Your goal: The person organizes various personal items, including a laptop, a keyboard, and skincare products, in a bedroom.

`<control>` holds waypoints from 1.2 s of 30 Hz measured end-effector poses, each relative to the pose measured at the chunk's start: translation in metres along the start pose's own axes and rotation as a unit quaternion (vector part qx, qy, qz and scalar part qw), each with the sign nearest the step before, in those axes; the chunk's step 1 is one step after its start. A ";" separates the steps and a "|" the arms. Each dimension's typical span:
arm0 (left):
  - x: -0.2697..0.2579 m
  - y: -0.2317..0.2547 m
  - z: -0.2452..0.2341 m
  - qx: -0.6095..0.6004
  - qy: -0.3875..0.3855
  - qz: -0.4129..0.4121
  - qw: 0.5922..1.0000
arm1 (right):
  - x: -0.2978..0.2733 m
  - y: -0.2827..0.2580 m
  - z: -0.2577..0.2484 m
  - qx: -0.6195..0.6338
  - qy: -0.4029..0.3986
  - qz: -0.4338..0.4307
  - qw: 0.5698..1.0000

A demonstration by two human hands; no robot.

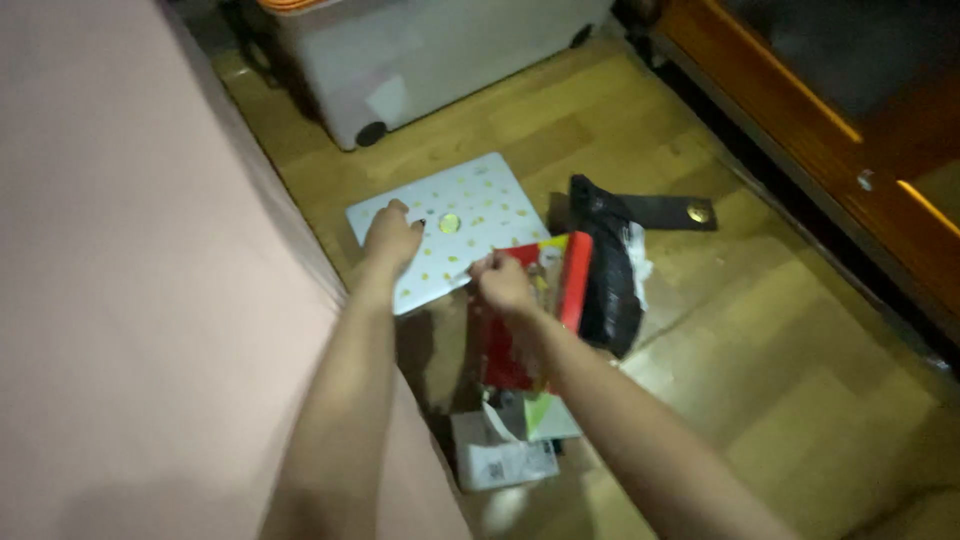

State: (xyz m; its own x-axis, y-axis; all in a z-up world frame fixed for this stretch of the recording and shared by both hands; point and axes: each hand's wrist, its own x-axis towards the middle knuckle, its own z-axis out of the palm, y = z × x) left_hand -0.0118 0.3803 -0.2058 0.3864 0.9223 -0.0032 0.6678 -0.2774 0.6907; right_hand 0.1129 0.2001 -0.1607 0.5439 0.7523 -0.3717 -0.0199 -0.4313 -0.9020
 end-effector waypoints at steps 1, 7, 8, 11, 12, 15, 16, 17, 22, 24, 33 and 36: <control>0.001 0.003 0.003 0.000 0.004 -0.003 1.000 | 0.020 0.020 0.025 -0.002 -0.005 -0.002 1.000; 0.010 0.023 0.005 0.155 -0.198 -0.121 0.960 | 0.116 0.132 0.110 0.253 -0.125 0.251 0.926; 0.012 0.028 0.001 0.150 -0.225 -0.120 0.955 | 0.117 0.116 0.116 0.262 -0.124 0.245 0.925; 0.014 0.026 -0.005 0.142 -0.238 -0.119 0.954 | 0.111 0.091 0.148 0.294 -0.131 0.237 0.917; 0.013 0.022 -0.006 0.133 -0.223 -0.113 0.959 | 0.107 0.087 0.159 0.304 -0.134 0.236 0.913; 0.017 0.019 -0.009 0.118 -0.194 -0.108 0.968 | 0.105 0.093 0.186 0.331 -0.143 0.234 0.903; 0.019 0.017 -0.009 0.118 -0.193 -0.112 0.968 | 0.102 0.088 0.190 0.340 -0.147 0.231 0.900; 0.020 0.015 -0.009 0.111 -0.182 -0.108 0.971 | 0.097 0.082 0.192 0.348 -0.150 0.228 0.897; 0.019 0.016 -0.012 0.100 -0.170 -0.095 0.976 | 0.088 0.063 0.185 0.391 -0.154 0.204 0.884; 0.020 0.019 -0.015 0.103 -0.168 -0.094 0.976 | 0.091 0.057 0.184 0.412 -0.154 0.194 0.877; 0.021 0.024 -0.021 0.037 -0.005 -0.043 0.998 | 0.104 0.044 0.170 0.488 -0.152 0.145 0.847; 0.025 0.014 -0.020 -0.009 0.072 -0.022 0.997 | 0.131 0.063 0.169 0.503 -0.151 0.119 0.843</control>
State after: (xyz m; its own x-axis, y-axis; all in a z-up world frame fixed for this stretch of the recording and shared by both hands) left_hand -0.0054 0.4047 -0.1818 0.2608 0.9629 0.0688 0.6704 -0.2319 0.7048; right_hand 0.0412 0.3559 -0.3032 0.1892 0.8623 -0.4697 -0.8815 -0.0616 -0.4682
